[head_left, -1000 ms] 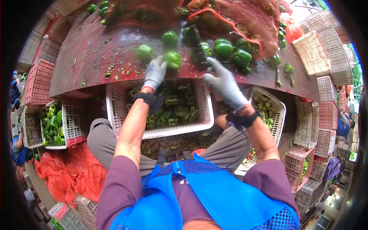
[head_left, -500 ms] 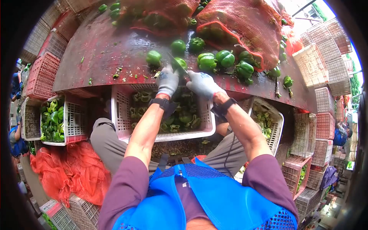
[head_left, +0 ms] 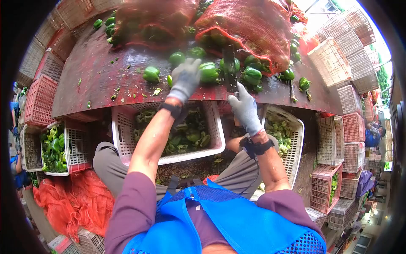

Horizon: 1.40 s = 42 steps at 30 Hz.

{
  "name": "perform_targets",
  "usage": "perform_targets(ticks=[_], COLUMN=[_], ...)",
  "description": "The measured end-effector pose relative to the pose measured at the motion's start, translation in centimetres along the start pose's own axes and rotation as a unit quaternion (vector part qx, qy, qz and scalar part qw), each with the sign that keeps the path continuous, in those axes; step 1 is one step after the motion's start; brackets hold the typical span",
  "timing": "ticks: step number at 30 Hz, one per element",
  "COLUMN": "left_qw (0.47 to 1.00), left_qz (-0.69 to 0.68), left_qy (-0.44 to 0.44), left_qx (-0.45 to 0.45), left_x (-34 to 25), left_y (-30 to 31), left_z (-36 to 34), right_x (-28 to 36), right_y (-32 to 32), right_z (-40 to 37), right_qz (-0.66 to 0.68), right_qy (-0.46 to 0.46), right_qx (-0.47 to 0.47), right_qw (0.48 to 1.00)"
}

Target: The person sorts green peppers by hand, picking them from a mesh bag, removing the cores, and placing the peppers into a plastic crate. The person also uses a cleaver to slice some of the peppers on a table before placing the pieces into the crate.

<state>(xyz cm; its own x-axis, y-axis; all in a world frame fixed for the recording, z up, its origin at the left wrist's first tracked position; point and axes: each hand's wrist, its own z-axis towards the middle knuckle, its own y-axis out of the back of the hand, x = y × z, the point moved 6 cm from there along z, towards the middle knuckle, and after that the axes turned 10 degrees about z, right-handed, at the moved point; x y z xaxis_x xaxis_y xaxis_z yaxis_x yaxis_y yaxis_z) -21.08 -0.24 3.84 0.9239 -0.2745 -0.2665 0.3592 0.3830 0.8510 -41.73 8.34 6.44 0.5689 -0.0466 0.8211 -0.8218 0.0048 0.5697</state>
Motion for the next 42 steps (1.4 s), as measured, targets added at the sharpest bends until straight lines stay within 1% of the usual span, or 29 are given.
perform_targets(ticks=[1, 2, 3, 4, 5, 6, 8, 12, 13, 15, 16, 17, 19, 20, 21, 23, 24, 25, 27, 28, 31, 32, 33, 35, 37, 38, 39, 41, 42], left_qw=[0.999, 0.994, 0.987, 0.976, 0.961, 0.959, 0.962, 0.956, 0.952, 0.956, 0.958, 0.960, 0.955, 0.954, 0.952, 0.951, 0.950, 0.951, 0.953, 0.952, 0.951, 0.952, 0.952, 0.953, 0.951, 0.969, 0.980, 0.996, 0.991], left_qz=[-0.008, 0.019, 0.000, -0.018, -0.035, -0.052, -0.023, 0.005, 0.009, 0.006, 0.003, 0.001, -0.001, -0.005, -0.010, -0.016, -0.021, -0.024, -0.028, -0.038, -0.038, -0.040, -0.044, -0.027, 0.014, 0.067, 0.085, 0.086, 0.096], left_qy=[-0.018, -0.022, -0.003, 0.016, 0.036, 0.054, 0.077, 0.151, 0.171, 0.168, 0.164, 0.160, 0.155, 0.154, 0.152, 0.144, 0.140, 0.139, 0.135, 0.142, 0.137, 0.146, 0.155, 0.169, 0.179, 0.168, 0.130, -0.019, -0.054], left_qx=[0.050, 0.106, 0.161, 0.218, 0.274, 0.272, 0.261, 0.254, 0.255, 0.241, 0.236, 0.231, 0.252, 0.259, 0.266, 0.273, 0.277, 0.276, 0.270, 0.268, 0.276, 0.267, 0.260, 0.250, 0.252, 0.167, 0.121, 0.030, 0.069], left_x=[-0.8, -1.1, -1.1, -1.0, -1.1, -0.7, -0.6, -0.7, -0.8, -0.7, -0.5, -0.4, 0.0, 0.3, 0.5, 0.7, 0.8, 0.9, 1.3, 1.5, 1.7, 2.1, 2.3, 3.1, 3.4, 2.8, 1.0, -2.8, -4.5], left_y=[-1.4, -3.4, -4.7, -6.0, -7.1, -7.3, -7.5, -6.5, -6.1, -7.1, -7.5, -7.5, -7.7, -7.8, -7.9, -8.0, -8.2, -8.4, -8.5, -8.6, -8.3, -8.3, -8.6, -8.5, -8.0, -6.8, -4.7, -3.4, -4.6], left_z=[1.8, 3.0, 3.9, 4.5, 4.6, 4.5, 3.7, 2.4, 2.4, 2.9, 3.2, 3.3, 3.5, 3.6, 3.7, 4.0, 4.1, 3.9, 3.8, 3.8, 3.1, 3.1, 2.5, 2.3, 2.3, 2.7, 3.4, 5.6, 6.6], right_x=[-0.9, -2.3, -3.9, -5.1, -5.5, -5.9, -5.7, -5.4, -5.4, -5.1, -5.2, -5.0, -4.7, -5.2, -5.4, -5.6, -6.0, -6.8, -6.4, -7.1, -5.7, -6.4, -4.2, -4.6, -2.5, -2.7, -3.8, -4.8, -4.7], right_y=[0.1, 0.0, -0.4, -0.9, -1.4, -1.8, -2.7, -5.0, -5.5, -6.3, -6.5, -6.3, -5.5, -5.2, -5.2, -4.1, -4.4, -4.7, -5.8, -7.6, -9.1, -9.6, -8.6, -8.3, -4.8, -3.5, -2.7, 0.1, 1.1], right_z=[-0.2, -0.3, -0.4, -0.4, -0.6, -0.8, -1.0, 0.0, 0.1, 0.6, 1.0, 1.3, 1.8, 2.4, 2.8, 3.7, 4.8, 5.7, 7.5, 9.5, 11.9, 12.2, 10.8, 10.2, 6.7, 5.2, 4.2, 2.2, 1.7], right_qz=[0.015, 0.030, 0.046, 0.098, 0.095, 0.106, 0.138, 0.166, 0.169, 0.172, 0.121, 0.120, 0.117, 0.096, 0.151, 0.146, 0.183, 0.193, 0.216, 0.210, 0.154, 0.079, 0.040, 0.051, 0.034, 0.059, 0.110, 0.099, 0.122], right_qy=[-0.018, -0.035, -0.054, -0.024, -0.040, -0.054, -0.074, -0.063, -0.074, -0.099, -0.096, -0.079, -0.044, -0.050, -0.047, -0.063, -0.047, -0.067, -0.101, -0.066, -0.074, -0.069, -0.038, -0.009, -0.020, -0.013, -0.047, -0.069, -0.083], right_qx=[-0.004, -0.009, -0.015, -0.037, -0.043, -0.043, -0.044, -0.057, -0.046, -0.026, -0.032, -0.025, -0.009, 0.010, 0.027, 0.056, 0.078, 0.092, 0.117, 0.123, 0.195, 0.163, 0.138, 0.147, 0.091, 0.059, 0.037, -0.043, -0.046], right_qw=[1.000, 0.999, 0.997, 0.994, 0.994, 0.992, 0.987, 0.982, 0.982, 0.980, 0.987, 0.989, 0.992, 0.994, 0.987, 0.986, 0.979, 0.975, 0.964, 0.968, 0.966, 0.981, 0.989, 0.988, 0.995, 0.996, 0.992, 0.992, 0.988])
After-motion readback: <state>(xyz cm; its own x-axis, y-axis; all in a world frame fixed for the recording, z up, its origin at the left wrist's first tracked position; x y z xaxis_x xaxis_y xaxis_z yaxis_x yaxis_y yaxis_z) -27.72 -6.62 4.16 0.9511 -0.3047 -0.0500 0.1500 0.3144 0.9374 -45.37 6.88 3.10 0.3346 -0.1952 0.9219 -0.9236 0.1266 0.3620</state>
